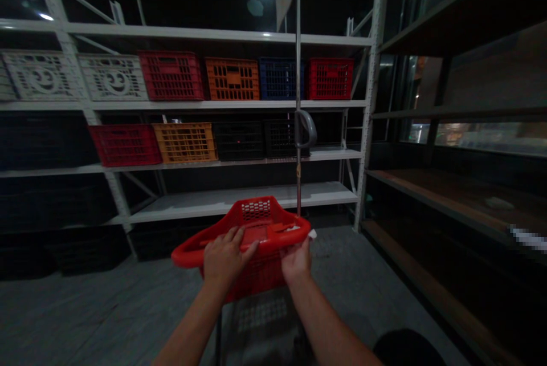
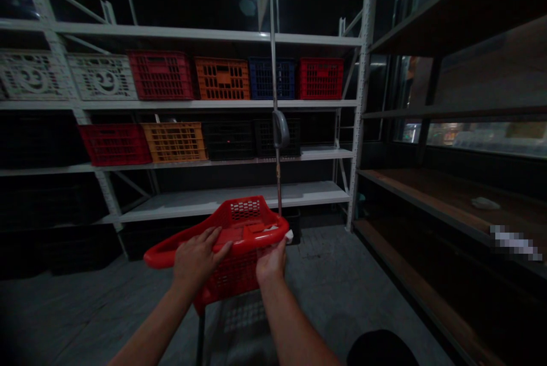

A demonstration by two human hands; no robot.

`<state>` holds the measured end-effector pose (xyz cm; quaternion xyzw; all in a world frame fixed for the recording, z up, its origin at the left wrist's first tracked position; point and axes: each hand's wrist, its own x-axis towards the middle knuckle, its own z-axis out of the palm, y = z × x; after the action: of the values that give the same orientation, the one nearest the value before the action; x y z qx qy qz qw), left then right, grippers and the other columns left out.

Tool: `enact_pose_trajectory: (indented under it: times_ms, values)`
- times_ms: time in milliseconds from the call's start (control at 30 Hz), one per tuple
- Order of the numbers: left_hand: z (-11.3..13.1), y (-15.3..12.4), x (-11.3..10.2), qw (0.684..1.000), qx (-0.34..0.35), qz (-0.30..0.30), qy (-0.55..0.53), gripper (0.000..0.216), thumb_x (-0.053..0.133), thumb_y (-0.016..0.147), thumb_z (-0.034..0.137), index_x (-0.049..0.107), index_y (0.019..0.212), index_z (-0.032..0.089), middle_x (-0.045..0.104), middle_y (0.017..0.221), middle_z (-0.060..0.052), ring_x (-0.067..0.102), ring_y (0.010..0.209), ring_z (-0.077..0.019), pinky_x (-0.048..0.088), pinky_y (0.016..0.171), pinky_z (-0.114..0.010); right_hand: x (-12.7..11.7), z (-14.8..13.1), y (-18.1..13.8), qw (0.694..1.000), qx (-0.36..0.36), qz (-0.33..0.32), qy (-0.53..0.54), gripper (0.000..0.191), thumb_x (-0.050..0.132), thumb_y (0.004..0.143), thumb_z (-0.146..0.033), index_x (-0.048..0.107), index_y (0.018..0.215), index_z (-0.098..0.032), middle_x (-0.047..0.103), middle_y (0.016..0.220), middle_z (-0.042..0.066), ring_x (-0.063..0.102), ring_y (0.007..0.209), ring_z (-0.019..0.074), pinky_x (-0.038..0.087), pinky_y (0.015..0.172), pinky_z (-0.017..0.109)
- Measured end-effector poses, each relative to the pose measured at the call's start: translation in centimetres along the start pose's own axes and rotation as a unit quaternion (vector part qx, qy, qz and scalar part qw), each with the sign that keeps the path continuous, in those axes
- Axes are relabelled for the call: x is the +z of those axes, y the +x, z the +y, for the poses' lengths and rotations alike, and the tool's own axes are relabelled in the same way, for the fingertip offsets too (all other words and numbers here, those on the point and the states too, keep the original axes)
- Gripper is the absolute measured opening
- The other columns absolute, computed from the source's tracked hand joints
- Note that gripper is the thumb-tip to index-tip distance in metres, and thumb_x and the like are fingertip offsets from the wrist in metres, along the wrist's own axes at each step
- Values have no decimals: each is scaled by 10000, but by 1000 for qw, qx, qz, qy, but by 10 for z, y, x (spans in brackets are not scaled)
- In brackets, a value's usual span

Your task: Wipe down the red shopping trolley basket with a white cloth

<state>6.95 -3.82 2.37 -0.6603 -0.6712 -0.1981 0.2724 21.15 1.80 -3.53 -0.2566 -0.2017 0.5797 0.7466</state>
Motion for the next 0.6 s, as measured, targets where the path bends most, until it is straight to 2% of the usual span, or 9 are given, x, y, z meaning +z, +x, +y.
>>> enact_pose_trajectory:
  times_ms: [100, 167, 233, 300, 367, 467, 533, 600]
  values:
    - [-1, 0, 3, 1000, 8, 18, 4, 592, 314, 805, 595, 536, 1187, 200, 580, 1194, -92, 564, 932, -273, 374, 770, -385, -3, 25, -16, 997, 17, -10, 78, 264, 462, 775, -458, 548, 910, -247, 666, 877, 5, 629, 791, 160, 505, 725, 340]
    - [-5, 0, 7, 1000, 15, 26, -1, 589, 318, 804, 593, 542, 1181, 201, 585, 1187, -92, 568, 931, -273, 383, 761, -386, -11, 35, -22, 997, 17, -34, 66, 216, 552, 704, -385, 564, 863, -241, 665, 852, -15, 621, 783, 157, 502, 713, 333]
    - [-13, 1, 11, 999, 29, 29, -9, 583, 321, 807, 585, 546, 1178, 195, 586, 1186, -88, 570, 936, -269, 394, 755, -385, -26, 35, -23, 996, 4, -81, -26, 185, 592, 644, -327, 589, 781, -204, 666, 785, -7, 615, 749, 169, 496, 693, 319]
    - [-23, 3, 14, 998, 45, 31, -17, 580, 324, 811, 578, 547, 1177, 187, 587, 1187, -87, 572, 943, -266, 403, 751, -383, -48, 22, -20, 979, -24, -108, -169, 156, 586, 624, -294, 603, 709, -164, 657, 697, 15, 607, 679, 183, 488, 653, 306]
    - [-34, 4, 18, 998, 58, 33, -22, 584, 329, 810, 577, 548, 1178, 180, 590, 1184, -90, 577, 946, -266, 412, 746, -381, -72, -3, -14, 950, -89, -84, -289, 197, 552, 646, -267, 621, 780, -141, 666, 728, 46, 613, 697, 202, 482, 658, 306]
    - [-46, 6, 21, 996, 76, 37, -26, 591, 336, 807, 582, 549, 1178, 174, 596, 1176, -92, 582, 953, -269, 423, 738, -378, -92, -53, 0, 889, -234, -28, -391, 429, 484, 695, -210, 540, 1115, -141, 651, 991, 98, 606, 903, 225, 470, 772, 328]
    - [-50, 6, 22, 995, 86, 41, -30, 596, 344, 801, 588, 552, 1176, 175, 601, 1170, -90, 584, 961, -270, 428, 746, -380, -89, -81, 12, 834, -328, -29, -442, 499, 438, 709, -175, 491, 1204, -155, 597, 1118, 113, 562, 1019, 228, 435, 864, 362]
    - [-53, 6, 23, 994, 93, 46, -36, 597, 352, 796, 594, 553, 1176, 179, 604, 1166, -87, 585, 968, -269, 431, 760, -382, -74, -98, 22, 777, -395, -71, -484, 480, 395, 708, -137, 549, 1161, -172, 561, 1174, 101, 512, 1090, 220, 385, 942, 381]
